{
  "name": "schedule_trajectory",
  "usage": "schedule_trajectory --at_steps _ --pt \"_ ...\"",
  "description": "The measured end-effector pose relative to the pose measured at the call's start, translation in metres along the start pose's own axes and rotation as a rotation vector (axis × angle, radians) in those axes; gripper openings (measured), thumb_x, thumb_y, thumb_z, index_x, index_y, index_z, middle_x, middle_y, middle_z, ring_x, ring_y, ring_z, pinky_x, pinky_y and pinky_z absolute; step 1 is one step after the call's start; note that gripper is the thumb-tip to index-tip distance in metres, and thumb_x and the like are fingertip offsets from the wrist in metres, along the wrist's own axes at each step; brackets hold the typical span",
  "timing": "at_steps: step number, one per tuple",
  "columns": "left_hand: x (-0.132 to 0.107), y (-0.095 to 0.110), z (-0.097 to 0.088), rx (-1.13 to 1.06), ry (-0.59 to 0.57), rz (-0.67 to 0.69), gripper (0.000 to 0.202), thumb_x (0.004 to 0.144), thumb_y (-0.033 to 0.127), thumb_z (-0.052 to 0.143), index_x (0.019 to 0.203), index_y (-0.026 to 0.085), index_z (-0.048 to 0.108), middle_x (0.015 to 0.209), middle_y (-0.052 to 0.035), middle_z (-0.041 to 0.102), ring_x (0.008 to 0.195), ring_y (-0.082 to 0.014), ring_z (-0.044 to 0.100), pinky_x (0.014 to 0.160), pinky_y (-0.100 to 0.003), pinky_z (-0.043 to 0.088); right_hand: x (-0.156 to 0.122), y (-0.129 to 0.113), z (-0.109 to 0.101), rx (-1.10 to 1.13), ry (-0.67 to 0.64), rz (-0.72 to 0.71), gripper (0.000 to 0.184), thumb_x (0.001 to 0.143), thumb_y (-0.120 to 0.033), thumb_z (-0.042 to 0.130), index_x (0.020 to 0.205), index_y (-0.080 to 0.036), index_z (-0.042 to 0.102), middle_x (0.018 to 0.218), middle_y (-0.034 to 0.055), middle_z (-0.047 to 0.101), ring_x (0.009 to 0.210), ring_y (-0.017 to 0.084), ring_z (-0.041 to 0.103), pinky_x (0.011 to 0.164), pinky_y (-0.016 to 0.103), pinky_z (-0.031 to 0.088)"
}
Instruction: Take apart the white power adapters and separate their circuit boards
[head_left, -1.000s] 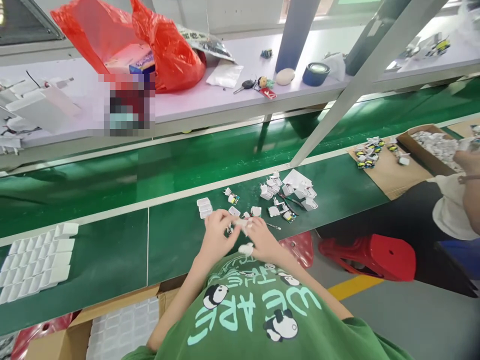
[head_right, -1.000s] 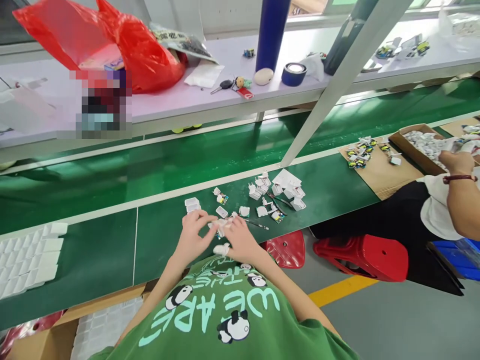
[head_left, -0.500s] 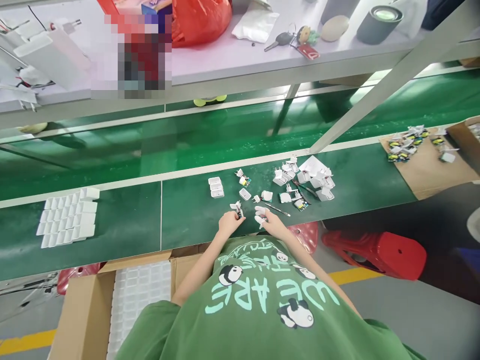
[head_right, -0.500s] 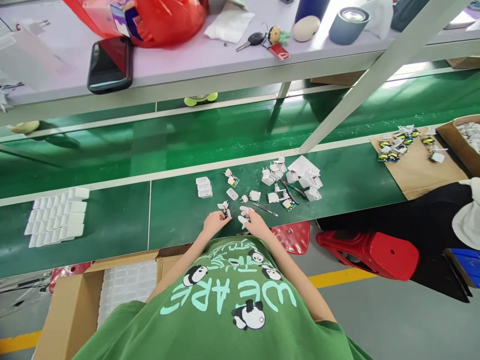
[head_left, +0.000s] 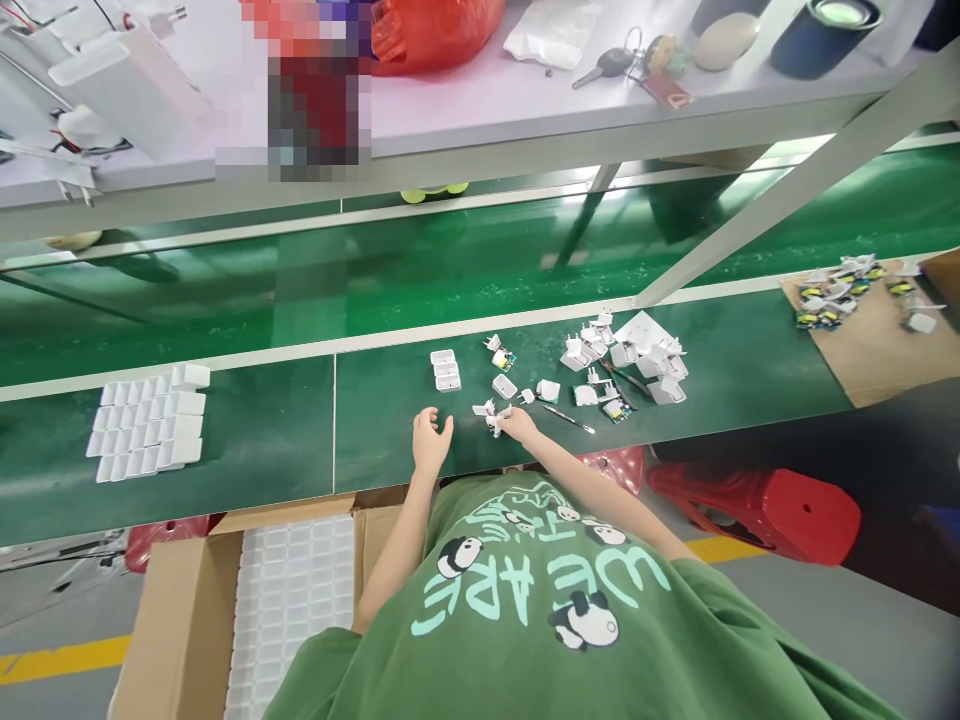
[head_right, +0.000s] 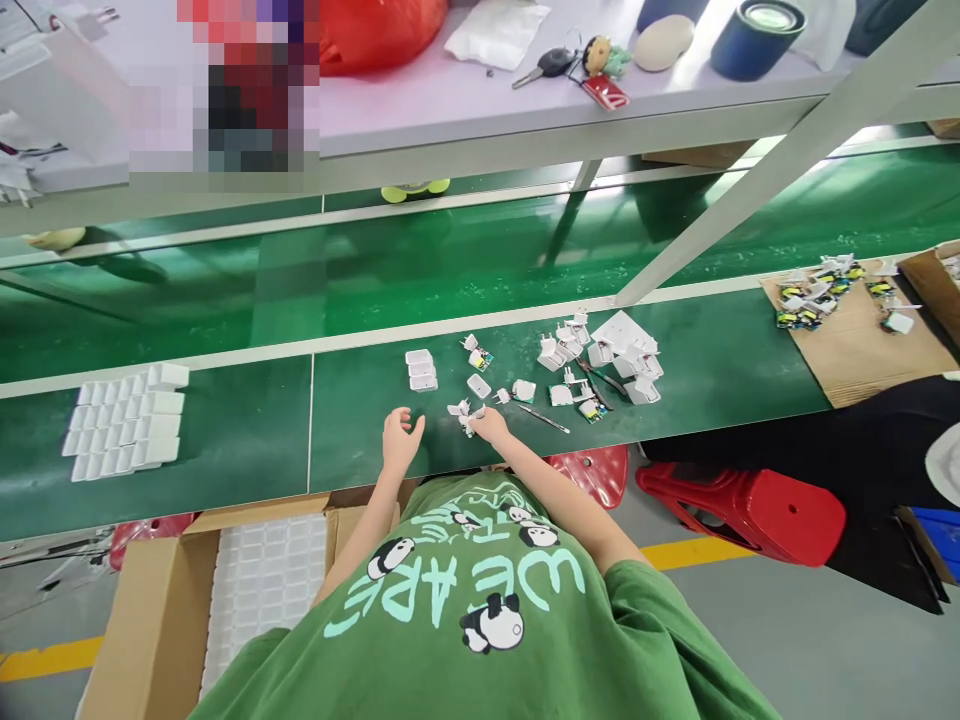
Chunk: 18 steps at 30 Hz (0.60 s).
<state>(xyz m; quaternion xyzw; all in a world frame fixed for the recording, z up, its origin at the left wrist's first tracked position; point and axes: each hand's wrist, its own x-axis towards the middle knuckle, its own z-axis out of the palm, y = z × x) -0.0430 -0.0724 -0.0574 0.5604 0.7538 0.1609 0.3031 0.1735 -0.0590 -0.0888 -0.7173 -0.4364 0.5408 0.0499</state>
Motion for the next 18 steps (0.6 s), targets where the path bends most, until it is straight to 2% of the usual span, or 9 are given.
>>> schedule_trajectory --at_steps 2,5,8,11,14,18 --pt "0.01 0.009 0.0 -0.011 0.097 -0.01 0.041 0.097 0.038 0.064 0.132 0.017 0.057 0.133 -0.0115 0.06 0.113 -0.0248 0.064 0.095 -0.047 0.057 -0.002 -0.002 0.004 0.001 0.008 0.013 0.036 0.097 -0.039 0.064 0.124 -0.017 0.062 0.125 0.0088 0.065 0.108 0.023 0.066 0.092 0.044 0.058" --pt "0.026 0.033 0.012 -0.012 0.202 -0.057 0.046 0.096 0.039 0.064 0.136 0.018 0.055 0.14 -0.0126 0.055 0.124 -0.0288 0.059 0.103 -0.053 0.053 -0.005 -0.005 0.009 -0.007 0.039 0.027 0.037 0.097 -0.039 0.064 0.126 -0.017 0.061 0.126 0.0092 0.065 0.109 0.023 0.066 0.093 0.045 0.058" --pt "0.039 0.057 0.029 -0.017 0.241 -0.144 0.046 0.096 0.04 0.064 0.136 0.018 0.055 0.14 -0.0126 0.056 0.124 -0.0292 0.058 0.104 -0.054 0.052 -0.007 -0.01 0.012 -0.02 0.061 0.031 0.038 0.097 -0.039 0.064 0.127 -0.017 0.06 0.128 0.0097 0.064 0.111 0.023 0.065 0.094 0.046 0.058" --pt "0.046 0.069 0.036 -0.046 0.237 -0.211 0.043 0.097 0.04 0.064 0.133 0.017 0.057 0.136 -0.012 0.059 0.12 -0.0275 0.061 0.101 -0.051 0.054 -0.009 -0.019 0.011 -0.021 0.054 0.03 0.036 0.097 -0.038 0.064 0.126 -0.017 0.061 0.129 0.0095 0.063 0.112 0.024 0.065 0.095 0.046 0.057" --pt "0.045 0.068 0.028 -0.105 0.214 -0.191 0.04 0.097 0.039 0.064 0.13 0.016 0.059 0.132 -0.0114 0.061 0.116 -0.0262 0.063 0.098 -0.049 0.055 -0.015 -0.028 0.006 0.026 0.038 0.0 0.035 0.097 -0.038 0.064 0.125 -0.017 0.062 0.127 0.0092 0.064 0.111 0.023 0.065 0.094 0.045 0.057" --pt "0.025 0.062 -0.006 -0.247 0.153 -0.02 0.039 0.097 0.037 0.064 0.13 0.017 0.058 0.131 -0.0112 0.061 0.115 -0.0255 0.063 0.097 -0.048 0.056 -0.045 -0.033 -0.013 0.19 -0.003 -0.15 0.033 0.097 -0.04 0.063 0.12 -0.016 0.064 0.119 0.0077 0.067 0.102 0.021 0.067 0.088 0.041 0.059"
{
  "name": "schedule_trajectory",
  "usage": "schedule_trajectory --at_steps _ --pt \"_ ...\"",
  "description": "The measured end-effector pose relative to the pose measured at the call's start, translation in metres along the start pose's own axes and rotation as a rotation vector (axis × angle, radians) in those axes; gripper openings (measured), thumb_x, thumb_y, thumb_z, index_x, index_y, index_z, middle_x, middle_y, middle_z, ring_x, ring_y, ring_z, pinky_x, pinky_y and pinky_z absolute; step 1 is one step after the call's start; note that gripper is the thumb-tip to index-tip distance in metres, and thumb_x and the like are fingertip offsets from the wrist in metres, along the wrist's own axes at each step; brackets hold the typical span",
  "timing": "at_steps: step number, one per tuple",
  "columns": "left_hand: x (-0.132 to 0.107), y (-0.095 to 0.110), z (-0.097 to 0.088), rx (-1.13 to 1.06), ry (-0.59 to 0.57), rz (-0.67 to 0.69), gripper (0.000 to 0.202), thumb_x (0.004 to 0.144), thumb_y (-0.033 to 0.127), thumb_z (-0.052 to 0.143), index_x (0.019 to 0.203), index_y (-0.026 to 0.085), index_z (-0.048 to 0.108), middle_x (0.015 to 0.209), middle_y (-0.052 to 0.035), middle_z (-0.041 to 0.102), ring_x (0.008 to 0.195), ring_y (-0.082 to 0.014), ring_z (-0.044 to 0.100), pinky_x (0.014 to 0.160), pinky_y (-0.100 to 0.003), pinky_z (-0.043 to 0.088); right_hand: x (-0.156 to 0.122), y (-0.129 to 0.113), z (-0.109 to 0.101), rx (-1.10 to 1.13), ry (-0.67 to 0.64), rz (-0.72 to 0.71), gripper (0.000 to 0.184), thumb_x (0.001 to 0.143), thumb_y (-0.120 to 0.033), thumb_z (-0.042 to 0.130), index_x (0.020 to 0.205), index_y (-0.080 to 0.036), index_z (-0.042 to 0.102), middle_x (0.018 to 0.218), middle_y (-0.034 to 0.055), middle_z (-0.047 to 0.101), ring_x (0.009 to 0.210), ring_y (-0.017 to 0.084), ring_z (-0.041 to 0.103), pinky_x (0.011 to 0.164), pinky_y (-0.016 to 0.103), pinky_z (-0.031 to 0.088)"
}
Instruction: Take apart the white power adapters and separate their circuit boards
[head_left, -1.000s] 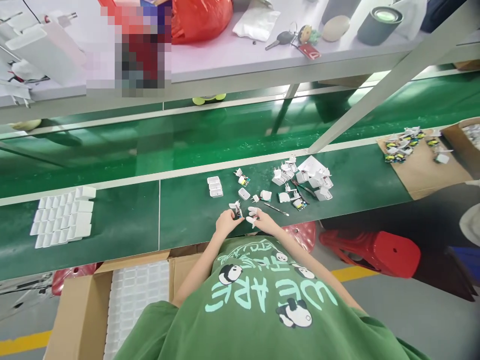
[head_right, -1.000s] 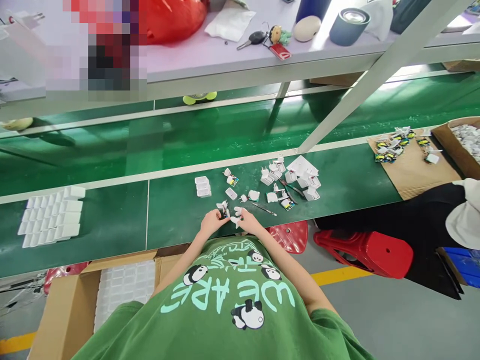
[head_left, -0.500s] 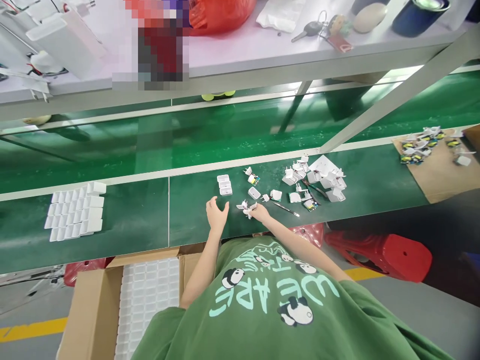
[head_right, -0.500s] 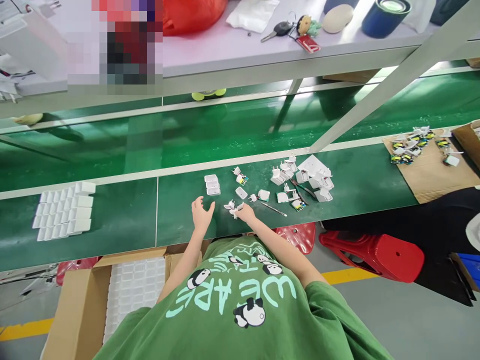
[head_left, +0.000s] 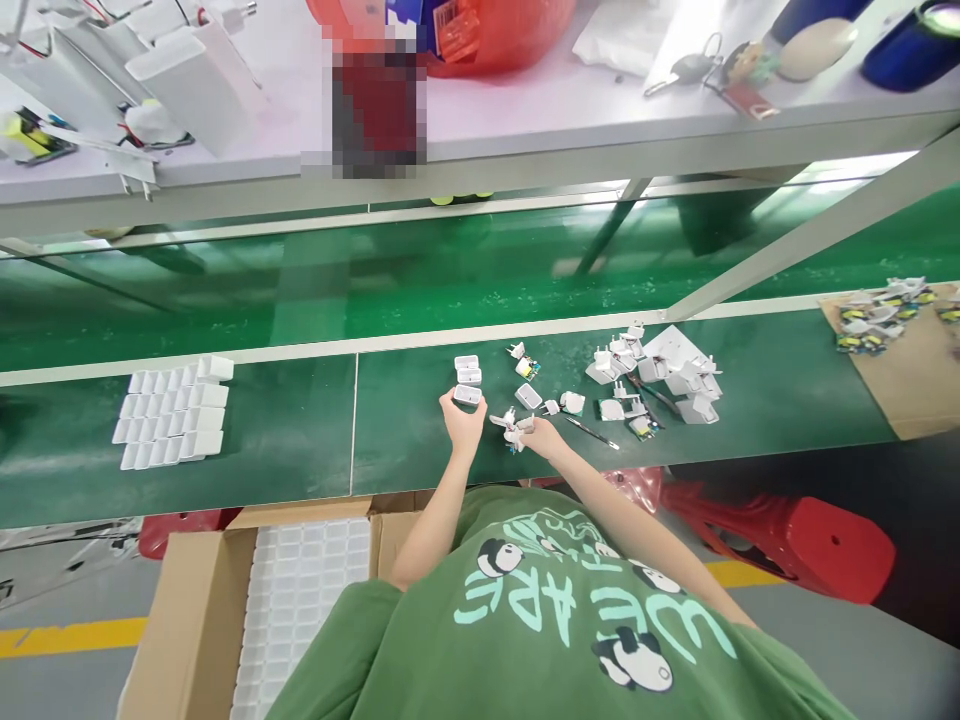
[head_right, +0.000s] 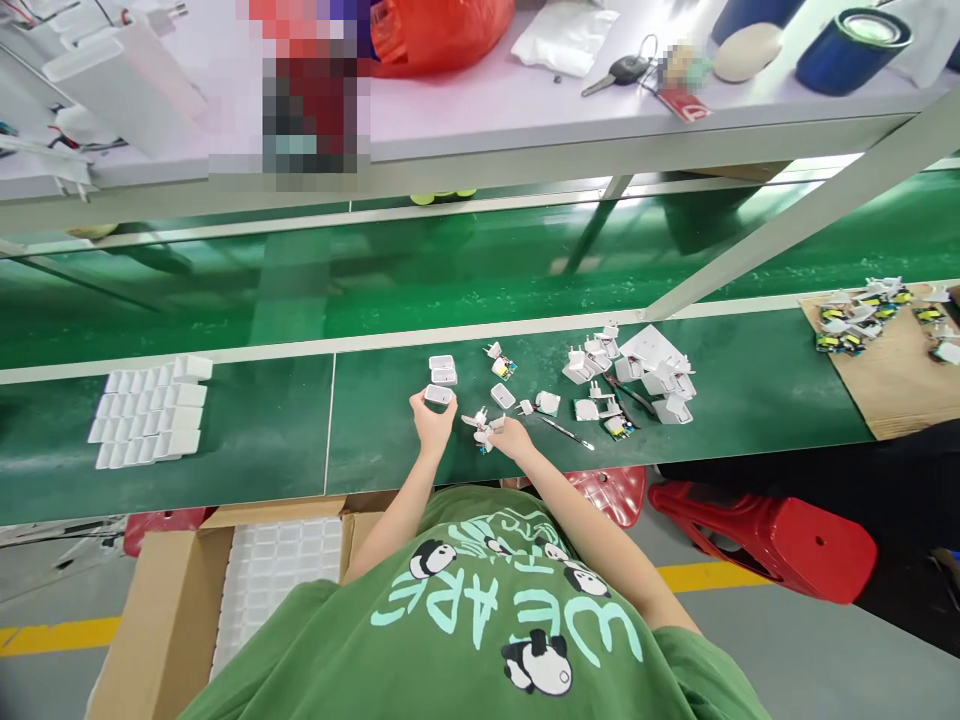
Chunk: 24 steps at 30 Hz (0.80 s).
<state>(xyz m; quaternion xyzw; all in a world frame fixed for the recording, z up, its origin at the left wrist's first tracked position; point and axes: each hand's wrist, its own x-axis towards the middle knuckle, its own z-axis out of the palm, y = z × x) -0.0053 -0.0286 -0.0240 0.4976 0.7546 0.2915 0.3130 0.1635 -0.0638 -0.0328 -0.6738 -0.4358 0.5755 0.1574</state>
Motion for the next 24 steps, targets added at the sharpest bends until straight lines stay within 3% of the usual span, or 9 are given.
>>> schedule_trajectory --at_steps 4,6,8,9,10,14,19,21,24 --pt "-0.033 0.022 -0.054 -0.196 -0.16 0.254 0.047 0.091 0.031 0.068 0.134 0.017 0.053 0.129 -0.012 0.059 0.112 -0.0241 0.064 0.096 -0.044 0.057 -0.061 -0.019 -0.036 0.234 0.014 -0.281 0.051 0.093 -0.06 0.061 0.119 -0.017 0.063 0.115 0.01 0.07 0.102 0.023 0.069 0.09 0.045 0.059" --pt "-0.051 0.043 -0.082 -0.281 -0.274 0.402 0.054 0.083 0.026 0.072 0.133 0.021 0.054 0.13 -0.0118 0.057 0.116 -0.0243 0.062 0.096 -0.038 0.057 -0.096 -0.035 -0.06 0.329 0.058 -0.442 0.07 0.074 -0.078 0.069 0.114 -0.022 0.063 0.117 0.0123 0.071 0.109 0.028 0.068 0.097 0.048 0.056" --pt "-0.068 0.066 -0.105 -0.344 -0.405 0.547 0.059 0.074 0.022 0.075 0.13 0.027 0.059 0.129 -0.0092 0.057 0.122 -0.0267 0.059 0.096 -0.037 0.056 -0.127 -0.055 -0.083 0.382 0.083 -0.59 0.083 0.049 -0.077 0.085 0.11 -0.026 0.063 0.115 0.0109 0.072 0.116 0.033 0.066 0.101 0.051 0.054" --pt "-0.075 0.078 -0.114 -0.372 -0.464 0.608 0.064 0.07 0.02 0.075 0.131 0.029 0.06 0.128 -0.0082 0.057 0.121 -0.0269 0.059 0.095 -0.037 0.056 -0.141 -0.066 -0.093 0.394 0.084 -0.664 0.083 0.043 -0.074 0.089 0.107 -0.027 0.064 0.113 0.0092 0.074 0.119 0.034 0.065 0.103 0.051 0.053" --pt "-0.081 0.09 -0.12 -0.406 -0.512 0.665 0.069 0.068 0.018 0.075 0.133 0.032 0.06 0.127 -0.0074 0.057 0.119 -0.0266 0.06 0.094 -0.038 0.056 -0.152 -0.075 -0.101 0.397 0.072 -0.759 0.079 0.045 -0.071 0.091 0.107 -0.028 0.066 0.111 0.0085 0.074 0.12 0.034 0.065 0.105 0.052 0.052" --pt "-0.095 0.126 -0.131 -0.571 -0.602 0.858 0.082 0.065 0.01 0.07 0.143 0.032 0.054 0.125 -0.0081 0.055 0.111 -0.024 0.06 0.092 -0.038 0.056 -0.181 -0.1 -0.119 0.307 0.037 -1.092 0.061 0.068 -0.053 0.087 0.121 -0.032 0.066 0.115 0.0077 0.075 0.118 0.031 0.066 0.1 0.05 0.056" --pt "-0.102 0.145 -0.132 -0.6 -0.617 0.907 0.083 0.065 0.008 0.071 0.143 0.03 0.054 0.125 -0.0082 0.054 0.11 -0.0229 0.059 0.09 -0.036 0.054 -0.197 -0.103 -0.127 0.227 0.097 -1.098 0.039 0.089 -0.046 0.069 0.126 -0.034 0.067 0.118 0.0049 0.075 0.123 0.029 0.062 0.105 0.049 0.053" --pt "-0.103 0.147 -0.134 -0.588 -0.62 0.91 0.083 0.065 0.008 0.072 0.143 0.031 0.054 0.126 -0.0084 0.053 0.11 -0.0231 0.058 0.09 -0.036 0.054 -0.203 -0.102 -0.13 0.21 0.108 -1.111 0.042 0.088 -0.042 0.072 0.128 -0.033 0.067 0.122 0.0058 0.074 0.125 0.029 0.061 0.107 0.051 0.051" --pt "-0.105 0.15 -0.136 -0.582 -0.6 0.913 0.082 0.066 0.007 0.07 0.143 0.031 0.055 0.127 -0.0087 0.053 0.11 -0.0232 0.058 0.09 -0.036 0.054 -0.211 -0.106 -0.131 0.148 0.137 -1.133 0.06 0.074 -0.028 0.085 0.13 -0.031 0.066 0.123 0.0064 0.072 0.126 0.031 0.059 0.111 0.052 0.049"
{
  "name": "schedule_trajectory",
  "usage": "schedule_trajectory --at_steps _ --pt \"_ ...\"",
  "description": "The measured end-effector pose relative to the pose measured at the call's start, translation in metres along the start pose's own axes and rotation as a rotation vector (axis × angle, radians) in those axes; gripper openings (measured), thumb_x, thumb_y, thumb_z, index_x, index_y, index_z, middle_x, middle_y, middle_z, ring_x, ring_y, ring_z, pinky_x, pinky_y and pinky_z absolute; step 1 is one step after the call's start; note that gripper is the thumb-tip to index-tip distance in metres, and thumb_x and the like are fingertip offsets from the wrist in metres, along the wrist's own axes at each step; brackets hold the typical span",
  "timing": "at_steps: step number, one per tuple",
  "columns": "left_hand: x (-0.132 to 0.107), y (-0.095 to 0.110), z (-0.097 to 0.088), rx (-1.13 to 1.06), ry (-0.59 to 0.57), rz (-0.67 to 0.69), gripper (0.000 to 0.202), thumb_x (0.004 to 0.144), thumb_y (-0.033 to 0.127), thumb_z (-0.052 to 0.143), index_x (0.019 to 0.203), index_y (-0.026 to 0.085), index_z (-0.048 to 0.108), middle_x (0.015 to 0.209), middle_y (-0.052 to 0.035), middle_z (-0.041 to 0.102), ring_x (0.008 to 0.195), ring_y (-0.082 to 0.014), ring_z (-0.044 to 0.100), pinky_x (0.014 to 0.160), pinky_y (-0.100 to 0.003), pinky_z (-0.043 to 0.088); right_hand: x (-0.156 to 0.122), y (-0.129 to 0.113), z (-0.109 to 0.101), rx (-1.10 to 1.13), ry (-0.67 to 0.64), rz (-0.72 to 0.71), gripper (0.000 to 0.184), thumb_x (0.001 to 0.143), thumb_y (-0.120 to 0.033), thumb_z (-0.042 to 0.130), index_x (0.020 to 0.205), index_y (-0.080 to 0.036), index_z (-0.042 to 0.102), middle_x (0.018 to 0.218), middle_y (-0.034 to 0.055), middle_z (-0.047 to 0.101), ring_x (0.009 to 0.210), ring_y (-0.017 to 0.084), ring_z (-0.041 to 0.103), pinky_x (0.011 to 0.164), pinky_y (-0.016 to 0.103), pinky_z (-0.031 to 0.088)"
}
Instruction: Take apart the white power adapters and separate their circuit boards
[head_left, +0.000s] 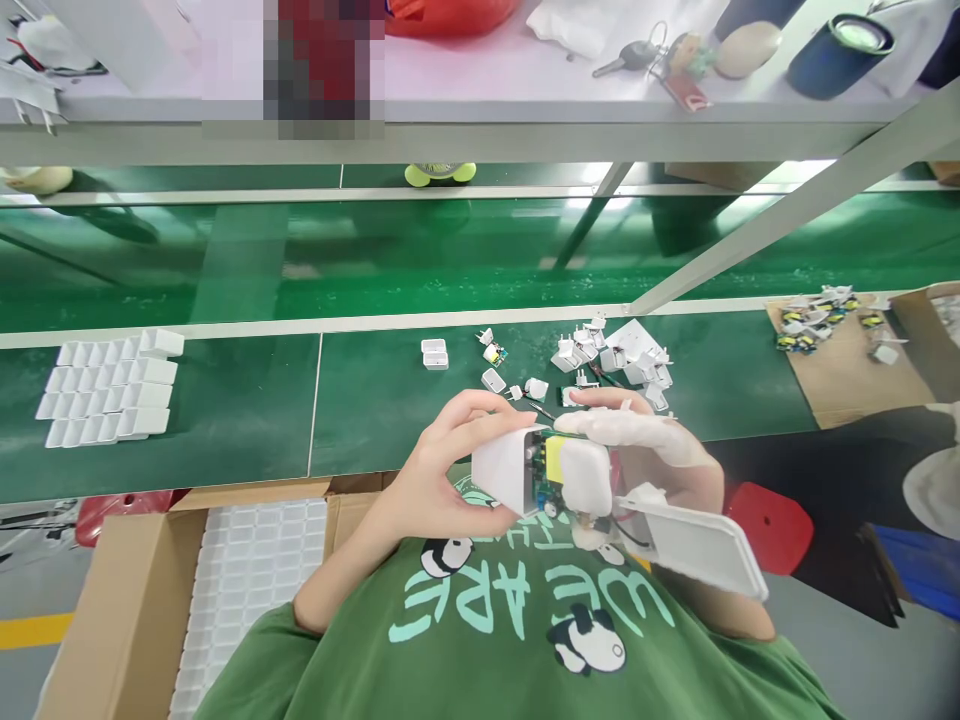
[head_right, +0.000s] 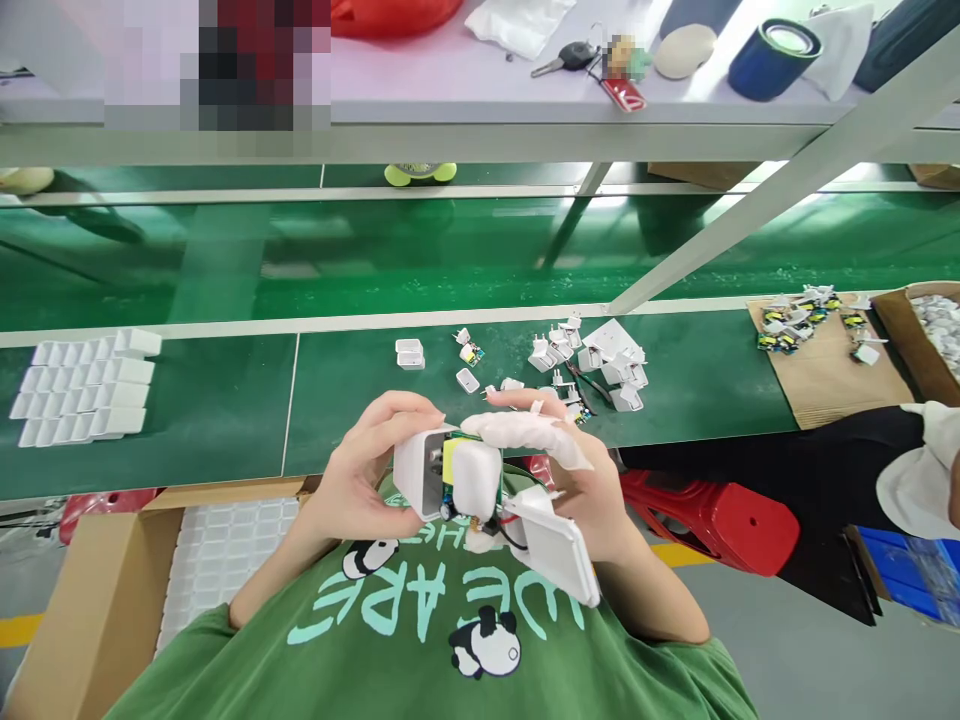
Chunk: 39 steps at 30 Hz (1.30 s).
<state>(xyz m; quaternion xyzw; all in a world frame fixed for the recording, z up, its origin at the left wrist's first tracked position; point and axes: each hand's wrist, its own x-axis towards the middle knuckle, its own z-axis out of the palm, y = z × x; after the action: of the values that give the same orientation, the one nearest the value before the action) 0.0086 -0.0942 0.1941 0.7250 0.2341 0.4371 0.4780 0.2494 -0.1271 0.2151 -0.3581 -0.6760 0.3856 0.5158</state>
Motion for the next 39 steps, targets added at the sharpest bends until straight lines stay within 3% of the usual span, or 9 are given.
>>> schedule_trajectory --at_steps 3,7,16,24,31,36,39 --pt "0.0 0.003 0.001 0.002 0.017 0.008 0.082 0.066 0.006 0.07 0.143 0.03 0.055 0.127 -0.0087 0.053 0.109 -0.0226 0.059 0.091 -0.036 0.055 0.004 -0.007 0.001 -0.085 -0.016 -0.029 0.075 0.063 -0.014 0.088 0.132 -0.03 0.065 0.119 0.0057 0.073 0.125 0.032 0.059 0.111 0.052 0.049" --pt "-0.001 0.003 0.003 0.015 0.048 0.013 0.082 0.066 0.007 0.069 0.143 0.032 0.054 0.127 -0.0084 0.054 0.109 -0.023 0.059 0.09 -0.037 0.056 0.009 -0.013 0.001 -0.158 -0.02 -0.04 0.075 0.062 -0.009 0.085 0.132 -0.029 0.065 0.118 0.0059 0.072 0.122 0.033 0.061 0.096 0.049 0.058" --pt "-0.007 0.005 0.004 0.06 0.097 0.017 0.083 0.066 0.009 0.072 0.143 0.034 0.054 0.126 -0.0074 0.054 0.108 -0.0237 0.06 0.09 -0.038 0.055 0.016 -0.013 -0.001 -0.207 -0.072 -0.079 0.056 0.077 -0.026 0.08 0.13 -0.032 0.067 0.116 0.0056 0.074 0.119 0.035 0.063 0.093 0.052 0.058" --pt "-0.01 0.004 0.006 0.052 0.105 -0.037 0.082 0.066 0.011 0.073 0.142 0.034 0.055 0.126 -0.0071 0.053 0.109 -0.0244 0.059 0.094 -0.039 0.055 0.018 -0.011 -0.001 -0.248 -0.098 -0.058 0.068 0.065 -0.031 0.092 0.129 -0.032 0.067 0.118 0.0055 0.073 0.117 0.037 0.064 0.095 0.053 0.056" --pt "-0.01 0.001 0.007 0.035 0.099 -0.035 0.08 0.067 0.01 0.072 0.142 0.033 0.056 0.125 -0.0072 0.054 0.111 -0.0243 0.059 0.099 -0.041 0.053 0.019 -0.017 0.003 -0.399 -0.138 -0.082 0.063 0.075 -0.035 0.087 0.133 -0.033 0.063 0.12 0.0068 0.072 0.12 0.035 0.062 0.096 0.052 0.055" --pt "-0.013 -0.016 0.011 -0.239 -0.024 -0.096 0.08 0.073 0.02 0.082 0.146 0.034 0.052 0.132 -0.0093 0.058 0.116 -0.0272 0.06 0.093 -0.037 0.055 0.02 -0.012 -0.009 -0.428 -0.297 -0.103 0.077 0.076 -0.035 0.085 0.146 -0.027 0.052 0.131 0.0105 0.067 0.123 0.032 0.062 0.102 0.047 0.054" --pt "-0.014 -0.035 0.019 -0.558 -0.167 -0.2 0.092 0.075 0.031 0.085 0.153 0.037 0.036 0.134 -0.0112 0.061 0.101 -0.0256 0.068 0.079 -0.035 0.059 0.024 -0.004 -0.017 -0.337 -0.435 -0.099 0.068 0.086 -0.029 0.075 0.147 -0.028 0.048 0.123 0.0084 0.069 0.109 0.025 0.068 0.09 0.038 0.06"
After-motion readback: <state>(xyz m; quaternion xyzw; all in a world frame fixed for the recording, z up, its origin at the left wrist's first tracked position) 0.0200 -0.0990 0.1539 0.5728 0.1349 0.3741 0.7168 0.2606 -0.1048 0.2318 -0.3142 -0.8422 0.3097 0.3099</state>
